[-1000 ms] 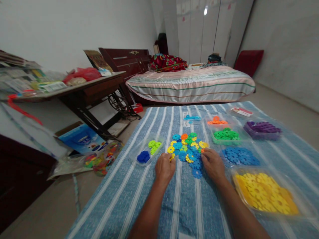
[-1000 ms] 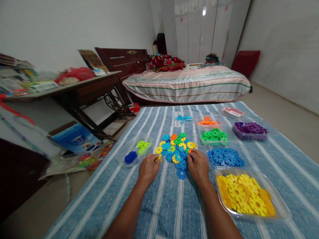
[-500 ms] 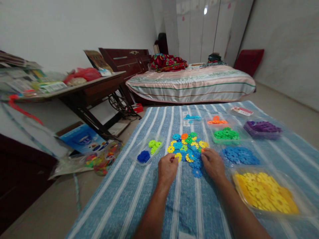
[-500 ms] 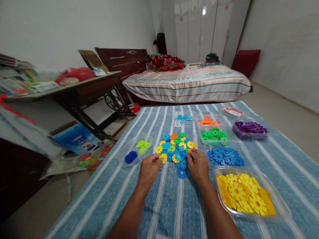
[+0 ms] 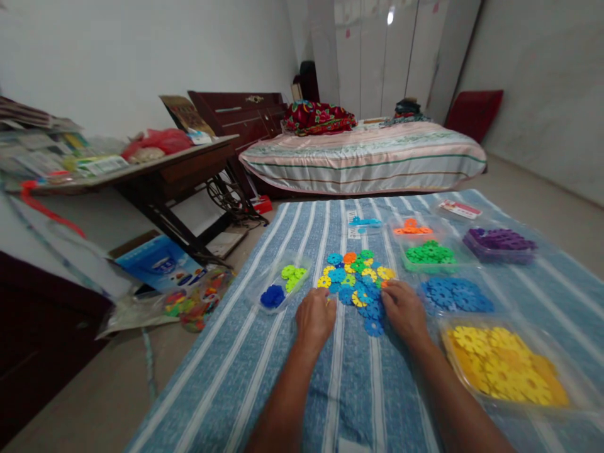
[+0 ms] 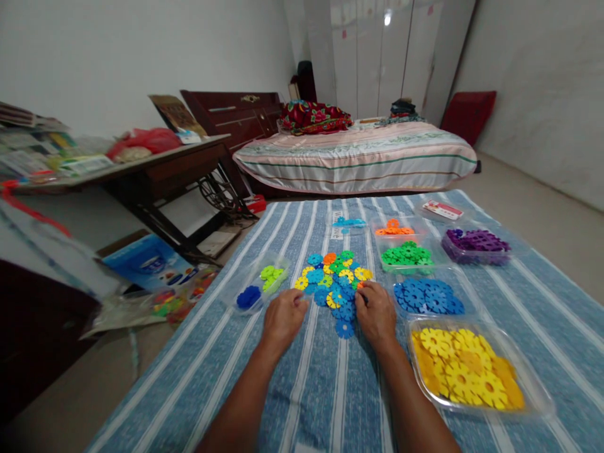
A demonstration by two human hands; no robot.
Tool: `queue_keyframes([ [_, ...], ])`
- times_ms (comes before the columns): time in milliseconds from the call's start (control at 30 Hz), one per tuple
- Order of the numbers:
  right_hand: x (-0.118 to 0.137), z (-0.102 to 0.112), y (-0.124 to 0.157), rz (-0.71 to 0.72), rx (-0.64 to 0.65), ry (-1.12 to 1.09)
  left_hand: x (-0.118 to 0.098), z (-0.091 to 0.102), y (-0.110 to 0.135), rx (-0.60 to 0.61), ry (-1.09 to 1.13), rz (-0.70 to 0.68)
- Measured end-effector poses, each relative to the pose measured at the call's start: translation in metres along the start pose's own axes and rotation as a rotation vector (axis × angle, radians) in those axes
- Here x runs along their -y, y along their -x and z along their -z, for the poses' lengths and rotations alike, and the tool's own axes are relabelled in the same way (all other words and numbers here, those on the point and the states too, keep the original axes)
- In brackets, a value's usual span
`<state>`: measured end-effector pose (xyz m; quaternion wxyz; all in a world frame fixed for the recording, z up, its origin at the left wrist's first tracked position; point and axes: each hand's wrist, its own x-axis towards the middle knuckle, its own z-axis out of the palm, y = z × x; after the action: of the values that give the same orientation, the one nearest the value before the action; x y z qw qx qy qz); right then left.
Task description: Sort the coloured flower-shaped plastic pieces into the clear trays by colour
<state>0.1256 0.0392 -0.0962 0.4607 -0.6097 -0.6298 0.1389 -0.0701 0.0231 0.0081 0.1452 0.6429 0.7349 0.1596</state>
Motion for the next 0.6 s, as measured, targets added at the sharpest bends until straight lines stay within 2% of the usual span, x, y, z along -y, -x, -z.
queue_keyframes([
  [100,0.001,0.0,0.0,-0.001,0.0,-0.003,0.019,0.002,-0.006,0.075,-0.145,0.046],
  [267,0.002,0.001,0.0,0.005,-0.005,-0.003,0.022,-0.007,-0.007,0.087,-0.164,0.014],
  [467,0.003,0.001,0.0,-0.004,-0.005,0.005,0.033,-0.013,-0.012,0.095,0.192,0.07],
  [533,0.003,0.001,-0.001,-0.005,0.003,0.005,0.026,-0.014,-0.008,0.117,0.343,0.066],
  [600,0.002,0.001,-0.001,0.001,0.006,0.009,0.007,-0.014,0.001,0.173,0.515,0.044],
])
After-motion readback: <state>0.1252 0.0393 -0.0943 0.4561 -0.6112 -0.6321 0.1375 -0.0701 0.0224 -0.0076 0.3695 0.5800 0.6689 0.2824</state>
